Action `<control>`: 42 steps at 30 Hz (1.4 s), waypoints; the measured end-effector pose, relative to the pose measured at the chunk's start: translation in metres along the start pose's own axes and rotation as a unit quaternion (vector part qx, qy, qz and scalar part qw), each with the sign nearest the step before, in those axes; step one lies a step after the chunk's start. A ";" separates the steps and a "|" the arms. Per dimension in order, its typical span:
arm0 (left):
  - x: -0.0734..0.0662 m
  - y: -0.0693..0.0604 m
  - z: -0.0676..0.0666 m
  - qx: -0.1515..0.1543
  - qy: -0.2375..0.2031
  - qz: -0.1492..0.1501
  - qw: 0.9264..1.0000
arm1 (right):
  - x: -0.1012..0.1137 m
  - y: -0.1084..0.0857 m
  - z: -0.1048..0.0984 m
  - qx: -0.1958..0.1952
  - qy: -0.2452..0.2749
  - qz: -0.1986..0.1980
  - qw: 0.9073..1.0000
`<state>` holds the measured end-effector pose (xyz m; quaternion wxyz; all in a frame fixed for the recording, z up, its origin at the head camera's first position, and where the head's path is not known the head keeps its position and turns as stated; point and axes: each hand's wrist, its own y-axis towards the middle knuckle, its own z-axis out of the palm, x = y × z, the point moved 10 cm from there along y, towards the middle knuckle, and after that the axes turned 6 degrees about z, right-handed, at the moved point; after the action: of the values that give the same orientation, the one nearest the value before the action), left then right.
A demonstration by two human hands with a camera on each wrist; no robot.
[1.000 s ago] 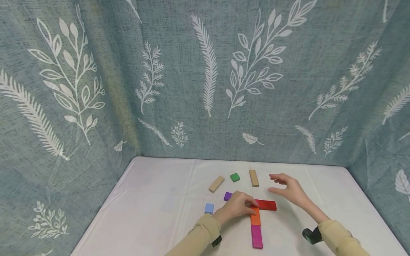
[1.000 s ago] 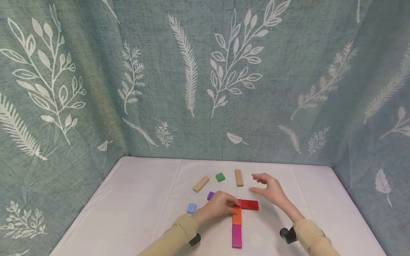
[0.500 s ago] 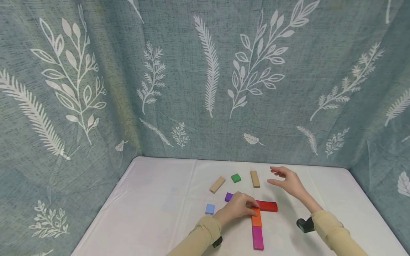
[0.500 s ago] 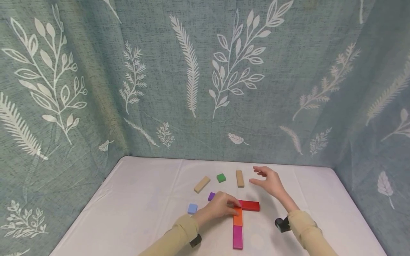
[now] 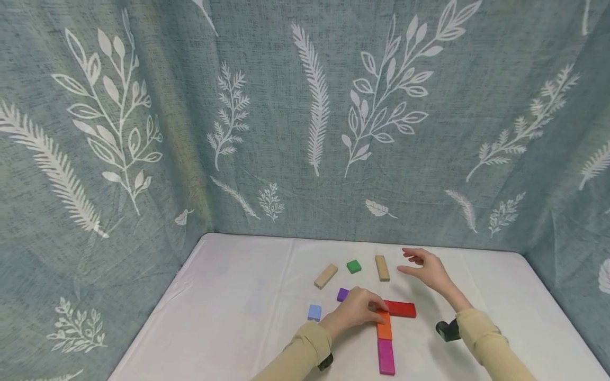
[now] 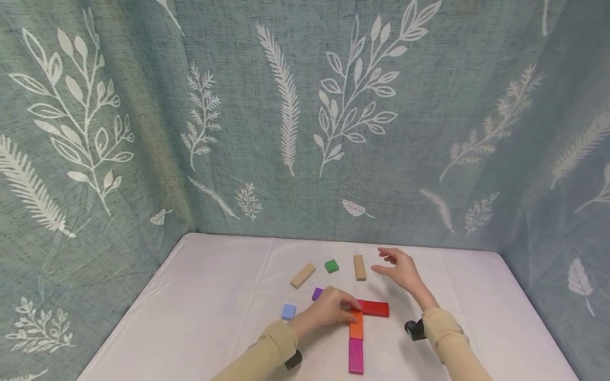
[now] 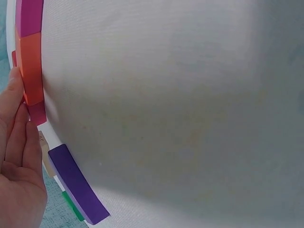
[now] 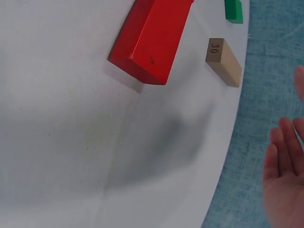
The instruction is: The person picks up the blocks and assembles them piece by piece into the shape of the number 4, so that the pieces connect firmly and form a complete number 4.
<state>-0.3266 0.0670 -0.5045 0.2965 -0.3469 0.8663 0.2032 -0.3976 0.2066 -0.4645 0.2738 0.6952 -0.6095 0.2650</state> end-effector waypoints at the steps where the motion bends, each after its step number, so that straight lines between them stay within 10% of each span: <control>1: 0.000 0.000 0.000 0.000 -0.002 0.001 1.000 | -0.002 0.001 0.002 0.003 -0.001 0.002 1.000; 42: -0.003 -0.003 0.000 -0.002 0.019 0.027 0.999 | -0.002 0.023 0.062 0.154 -0.087 -0.019 0.984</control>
<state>-0.3229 0.0668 -0.5026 0.2739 -0.3277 0.8803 0.2065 -0.4181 0.1616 -0.5087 0.1149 0.7609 -0.5696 0.2887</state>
